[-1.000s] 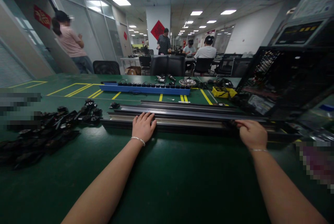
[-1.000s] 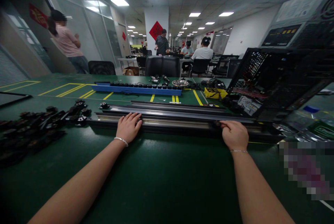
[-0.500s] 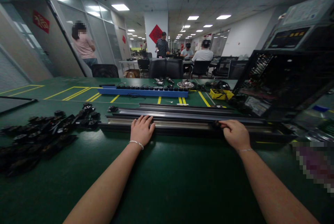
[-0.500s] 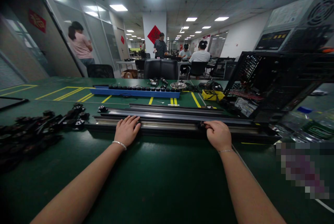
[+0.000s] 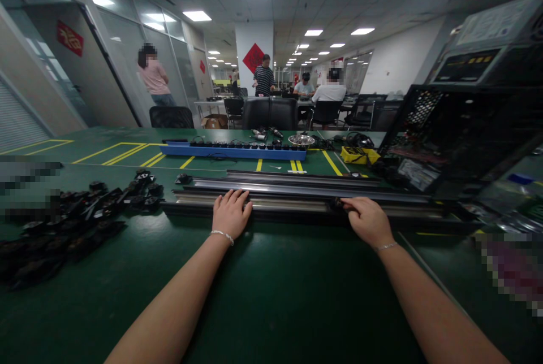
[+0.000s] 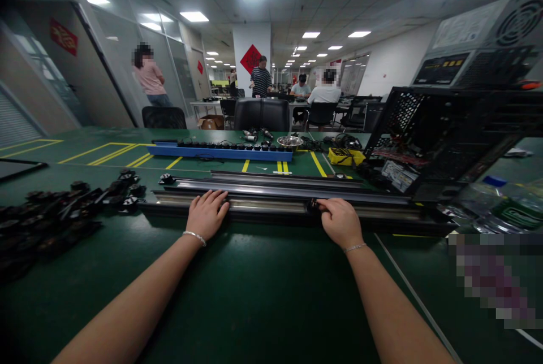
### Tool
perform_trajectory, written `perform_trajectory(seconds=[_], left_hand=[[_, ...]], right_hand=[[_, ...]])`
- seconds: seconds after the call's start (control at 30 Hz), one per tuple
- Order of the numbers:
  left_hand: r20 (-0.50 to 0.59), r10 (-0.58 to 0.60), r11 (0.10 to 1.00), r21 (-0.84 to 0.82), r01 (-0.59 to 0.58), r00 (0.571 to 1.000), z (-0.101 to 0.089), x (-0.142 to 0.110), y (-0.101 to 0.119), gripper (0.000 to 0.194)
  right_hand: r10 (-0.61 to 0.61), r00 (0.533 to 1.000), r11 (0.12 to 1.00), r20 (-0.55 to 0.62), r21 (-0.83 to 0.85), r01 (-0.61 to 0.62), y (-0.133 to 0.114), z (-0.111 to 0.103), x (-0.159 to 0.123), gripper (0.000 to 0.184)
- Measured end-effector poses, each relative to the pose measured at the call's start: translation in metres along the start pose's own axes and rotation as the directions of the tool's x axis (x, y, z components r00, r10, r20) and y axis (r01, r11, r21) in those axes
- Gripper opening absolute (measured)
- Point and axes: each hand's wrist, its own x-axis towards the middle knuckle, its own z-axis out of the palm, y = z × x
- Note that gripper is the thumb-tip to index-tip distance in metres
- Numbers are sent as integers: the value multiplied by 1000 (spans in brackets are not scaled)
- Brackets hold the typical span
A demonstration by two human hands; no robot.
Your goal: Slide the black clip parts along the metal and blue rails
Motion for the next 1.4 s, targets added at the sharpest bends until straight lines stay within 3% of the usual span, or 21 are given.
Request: perform_trajectory(seconds=[1.4], left_hand=[[-3,20,999,25,-20,1000,-1,-1,0,44]], right_hand=[[-86,964,990,251,129,55,-57,1,7,55]])
